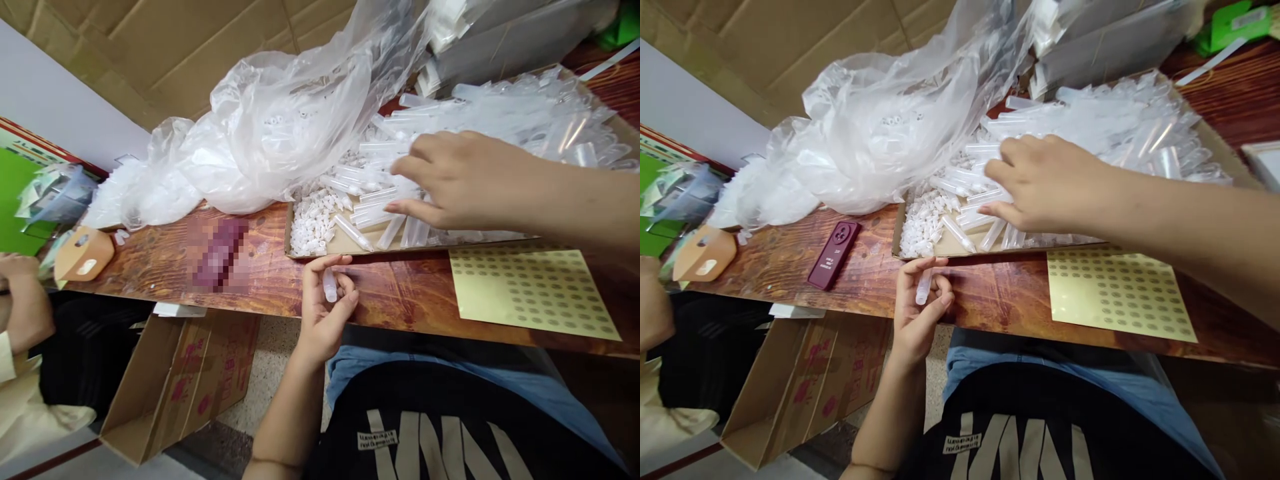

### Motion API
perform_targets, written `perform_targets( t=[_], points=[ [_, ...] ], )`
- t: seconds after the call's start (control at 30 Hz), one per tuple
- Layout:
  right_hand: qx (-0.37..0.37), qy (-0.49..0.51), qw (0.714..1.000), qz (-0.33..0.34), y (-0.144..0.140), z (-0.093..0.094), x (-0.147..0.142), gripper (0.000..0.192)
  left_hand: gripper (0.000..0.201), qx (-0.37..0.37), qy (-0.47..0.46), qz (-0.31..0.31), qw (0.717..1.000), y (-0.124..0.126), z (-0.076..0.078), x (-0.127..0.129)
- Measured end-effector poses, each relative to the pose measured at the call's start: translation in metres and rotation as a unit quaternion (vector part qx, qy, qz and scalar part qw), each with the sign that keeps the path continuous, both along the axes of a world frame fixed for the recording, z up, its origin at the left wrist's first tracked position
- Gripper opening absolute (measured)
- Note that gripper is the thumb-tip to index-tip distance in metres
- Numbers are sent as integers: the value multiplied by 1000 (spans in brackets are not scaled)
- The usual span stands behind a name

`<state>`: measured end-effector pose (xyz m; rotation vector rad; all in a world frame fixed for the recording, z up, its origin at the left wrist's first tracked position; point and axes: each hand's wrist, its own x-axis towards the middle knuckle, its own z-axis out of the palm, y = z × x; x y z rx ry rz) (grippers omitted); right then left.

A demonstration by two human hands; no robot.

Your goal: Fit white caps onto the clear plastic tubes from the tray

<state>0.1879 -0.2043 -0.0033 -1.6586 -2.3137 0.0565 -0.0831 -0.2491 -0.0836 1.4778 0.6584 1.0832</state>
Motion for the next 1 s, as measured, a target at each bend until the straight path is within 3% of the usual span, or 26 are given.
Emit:
perform_targets(
  t=[0.07, 0.17, 0.23, 0.4, 0.57, 0.8, 1.0],
  points=[
    [28, -120, 989, 80, 14, 2, -20, 36, 38, -66, -38, -38, 996, 1, 3, 0],
    [-5, -143, 963, 228, 37, 8, -61, 22, 32, -137, -46, -74, 987, 0, 9, 2],
    [-39, -160, 949, 268, 50, 10, -83, 20, 30, -161, -34, -71, 984, -1, 12, 3],
    [-73, -214, 937, 264, 63, 3, -100, 19, 31, -174, 13, -48, 984, -7, 12, 7],
    [-51, -208, 929, 303, 62, -4, -95, 18, 34, -121, 92, 2, 988, -8, 11, 10],
    [-88, -224, 929, 282, 63, -2, -103, 23, 40, -125, 110, 18, 986, -5, 10, 8],
    [-65, -237, 930, 274, 58, -2, -93, 20, 36, -40, 107, 92, 989, -11, 4, 11]
  ],
)
